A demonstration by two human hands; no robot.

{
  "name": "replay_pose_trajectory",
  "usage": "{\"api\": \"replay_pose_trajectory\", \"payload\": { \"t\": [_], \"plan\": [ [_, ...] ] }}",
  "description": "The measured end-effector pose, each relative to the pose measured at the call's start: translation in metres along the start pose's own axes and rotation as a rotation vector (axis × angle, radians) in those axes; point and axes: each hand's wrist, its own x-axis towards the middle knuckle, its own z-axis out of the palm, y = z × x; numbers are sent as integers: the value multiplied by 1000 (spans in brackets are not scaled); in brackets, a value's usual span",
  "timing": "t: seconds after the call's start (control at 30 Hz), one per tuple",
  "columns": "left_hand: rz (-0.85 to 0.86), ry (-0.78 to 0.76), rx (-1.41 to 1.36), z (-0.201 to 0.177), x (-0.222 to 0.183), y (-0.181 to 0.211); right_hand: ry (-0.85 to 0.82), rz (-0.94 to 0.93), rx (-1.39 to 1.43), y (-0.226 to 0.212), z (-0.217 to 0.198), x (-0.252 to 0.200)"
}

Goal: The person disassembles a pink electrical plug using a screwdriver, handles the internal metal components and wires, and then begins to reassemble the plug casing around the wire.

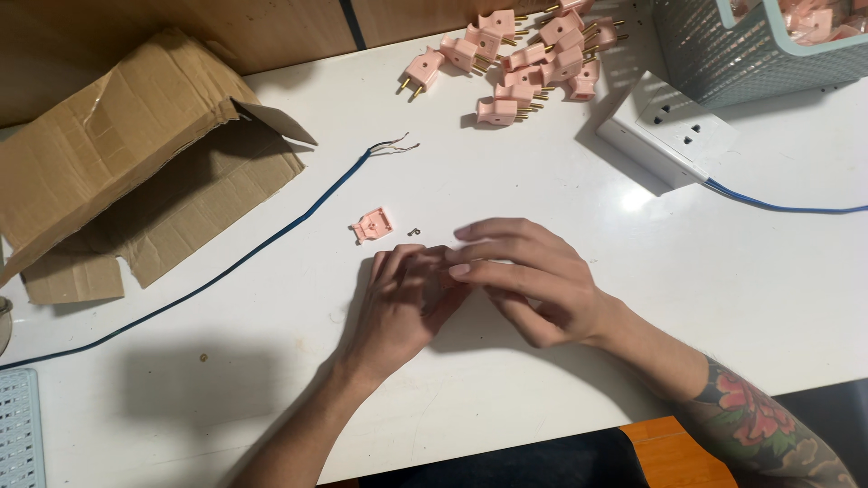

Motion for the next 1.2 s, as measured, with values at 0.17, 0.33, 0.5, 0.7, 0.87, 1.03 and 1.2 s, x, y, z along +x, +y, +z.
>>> {"api": "replay_pose_trajectory", "payload": {
  "t": [0.17,0.33,0.5,0.7,0.87,1.03,1.2],
  "plan": [
    [-14,-21,47,-1,-2,-4,4,-21,-113,21,-4,-24],
    [-8,2,-5,-9,3,6,-22,1,-94,8,-6,-9],
    [-9,3,-2,-3,0,2,-11,-26,-163,10,-2,-15],
    [42,3,22,6,-5,-4,-48,10,-182,0,-4,1],
    [35,30,68,1,-2,-5,-34,66,-100,10,-24,-9],
    [28,17,65,-5,-7,-30,206,246,36,37,-46,-22],
    [-216,127,215,-33,-3,-70,313,503,-1,66,-53,-20]
  ]
}}
